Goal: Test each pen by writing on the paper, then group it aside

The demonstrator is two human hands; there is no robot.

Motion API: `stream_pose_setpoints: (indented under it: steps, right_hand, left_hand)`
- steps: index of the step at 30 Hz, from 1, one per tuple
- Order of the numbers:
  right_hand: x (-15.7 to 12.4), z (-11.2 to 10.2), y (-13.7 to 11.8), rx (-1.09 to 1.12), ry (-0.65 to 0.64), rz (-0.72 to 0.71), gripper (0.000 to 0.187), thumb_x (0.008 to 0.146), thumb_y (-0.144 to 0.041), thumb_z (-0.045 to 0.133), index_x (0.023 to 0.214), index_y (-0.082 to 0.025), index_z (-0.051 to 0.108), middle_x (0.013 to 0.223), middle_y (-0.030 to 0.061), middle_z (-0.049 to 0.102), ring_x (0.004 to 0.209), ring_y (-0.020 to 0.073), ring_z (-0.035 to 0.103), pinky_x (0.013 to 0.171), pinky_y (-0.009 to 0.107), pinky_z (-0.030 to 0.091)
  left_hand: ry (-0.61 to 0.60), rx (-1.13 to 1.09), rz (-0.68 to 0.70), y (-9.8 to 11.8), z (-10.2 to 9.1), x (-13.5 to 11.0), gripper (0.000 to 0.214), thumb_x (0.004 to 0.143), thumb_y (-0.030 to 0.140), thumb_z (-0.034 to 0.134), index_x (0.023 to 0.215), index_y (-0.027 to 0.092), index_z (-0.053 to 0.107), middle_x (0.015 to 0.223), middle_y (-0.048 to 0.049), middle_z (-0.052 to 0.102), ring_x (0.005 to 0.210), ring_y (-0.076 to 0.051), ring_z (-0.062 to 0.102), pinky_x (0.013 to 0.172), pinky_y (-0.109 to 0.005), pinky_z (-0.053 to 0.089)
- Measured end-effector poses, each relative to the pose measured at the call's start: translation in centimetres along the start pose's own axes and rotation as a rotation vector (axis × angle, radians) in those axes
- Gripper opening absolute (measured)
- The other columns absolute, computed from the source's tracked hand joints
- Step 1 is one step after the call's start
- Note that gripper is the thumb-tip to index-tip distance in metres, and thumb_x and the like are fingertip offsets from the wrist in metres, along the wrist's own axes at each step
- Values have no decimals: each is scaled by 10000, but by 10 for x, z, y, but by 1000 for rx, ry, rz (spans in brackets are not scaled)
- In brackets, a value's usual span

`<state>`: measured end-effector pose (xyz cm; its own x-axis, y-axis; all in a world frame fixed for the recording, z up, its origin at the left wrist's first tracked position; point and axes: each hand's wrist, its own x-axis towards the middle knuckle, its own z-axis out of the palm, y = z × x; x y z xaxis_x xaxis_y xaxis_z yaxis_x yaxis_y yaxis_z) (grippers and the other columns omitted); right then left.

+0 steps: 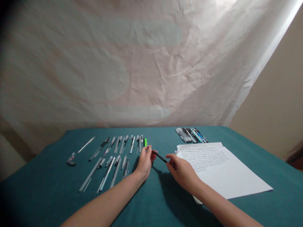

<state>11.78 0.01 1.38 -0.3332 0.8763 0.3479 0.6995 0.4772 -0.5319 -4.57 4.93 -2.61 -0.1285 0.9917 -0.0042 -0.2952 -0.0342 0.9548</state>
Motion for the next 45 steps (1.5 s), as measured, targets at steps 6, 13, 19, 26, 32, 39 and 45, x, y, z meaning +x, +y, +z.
stream_pose_setpoints:
  steps: [6,13,19,26,32,39,45]
  right_hand:
    - [3,-6,8,-186,-102,29,203,806,-296,474,865,-211,650,725,32,634,626,157,578,599,255,408]
    - [45,-30,31,-418,1,149,269,825,-362,443,849,-217,668,813,45,645,716,165,588,617,243,386]
    - [100,-33,85,-636,-5,498,289,799,-352,485,806,-145,686,881,141,669,776,236,620,598,270,396]
    - [108,-19,111,-662,-15,566,250,781,-274,525,868,-87,665,924,197,654,861,265,619,674,284,427]
    - [109,-12,107,-667,40,522,295,776,-314,547,961,-94,612,985,194,611,901,277,590,705,324,425]
    - [121,24,56,-502,37,150,229,852,-294,448,970,-161,592,977,94,590,905,186,559,775,262,399]
    - [125,54,11,-336,-95,-231,266,879,-262,422,1102,-212,557,1112,44,569,1004,149,509,871,240,374]
  left_hand:
    - [6,-43,27,-5,0,-1,320,830,429,464,1012,166,462,824,-52,622,646,-100,581,612,-220,463]
    - [21,-77,41,-3,2,-1,303,834,380,472,1049,174,415,925,-72,577,637,-100,584,580,-234,467]
    - [-17,-63,52,0,1,-2,241,831,346,483,983,163,447,901,-64,560,626,-95,575,580,-235,461]
    - [-30,-50,41,1,3,-3,236,814,340,507,970,169,460,897,-53,561,625,-93,571,577,-231,460]
    - [-22,-37,39,2,4,-4,241,809,345,507,963,165,465,888,-57,564,618,-95,567,562,-225,451]
    - [-16,-12,79,3,2,-5,246,817,413,463,867,173,481,710,9,506,555,-72,493,514,-176,394]
    - [-126,10,90,13,3,-12,380,822,505,383,659,169,453,529,43,403,432,-69,376,392,-171,270]
